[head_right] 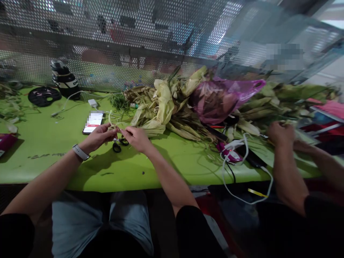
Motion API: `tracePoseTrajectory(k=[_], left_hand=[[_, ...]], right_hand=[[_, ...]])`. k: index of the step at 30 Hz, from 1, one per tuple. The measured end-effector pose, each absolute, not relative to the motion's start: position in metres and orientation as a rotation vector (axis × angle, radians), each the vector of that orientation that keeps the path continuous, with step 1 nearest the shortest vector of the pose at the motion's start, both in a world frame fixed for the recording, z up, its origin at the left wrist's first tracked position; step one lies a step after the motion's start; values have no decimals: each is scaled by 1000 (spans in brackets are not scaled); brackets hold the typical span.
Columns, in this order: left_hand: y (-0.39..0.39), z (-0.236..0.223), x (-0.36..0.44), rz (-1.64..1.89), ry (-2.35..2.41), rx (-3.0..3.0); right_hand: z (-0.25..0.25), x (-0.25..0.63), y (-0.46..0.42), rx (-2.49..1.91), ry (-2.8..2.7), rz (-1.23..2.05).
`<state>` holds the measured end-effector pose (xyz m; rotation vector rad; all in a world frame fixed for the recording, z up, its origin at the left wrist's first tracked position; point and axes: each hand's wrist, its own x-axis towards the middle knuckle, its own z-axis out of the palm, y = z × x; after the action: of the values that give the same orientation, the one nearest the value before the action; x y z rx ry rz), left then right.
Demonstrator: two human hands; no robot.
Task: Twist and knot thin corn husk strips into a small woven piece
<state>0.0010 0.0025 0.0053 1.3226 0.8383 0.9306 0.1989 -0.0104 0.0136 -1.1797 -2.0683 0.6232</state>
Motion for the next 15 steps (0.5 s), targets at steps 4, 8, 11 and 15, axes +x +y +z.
tracePoseTrajectory(k=[4, 8, 11, 15], left_hand=[[3, 6, 0, 967, 845, 1266], [6, 7, -3, 1024, 852, 1272], [7, 8, -5, 1074, 841, 1260], [7, 7, -4, 1078, 793, 1240]], right_hand=[[15, 201, -8, -1123, -2019, 676], [18, 208, -6, -1139, -1955, 663], [17, 212, -2, -1147, -1891, 705], [10, 213, 4, -1162, -1827, 665]])
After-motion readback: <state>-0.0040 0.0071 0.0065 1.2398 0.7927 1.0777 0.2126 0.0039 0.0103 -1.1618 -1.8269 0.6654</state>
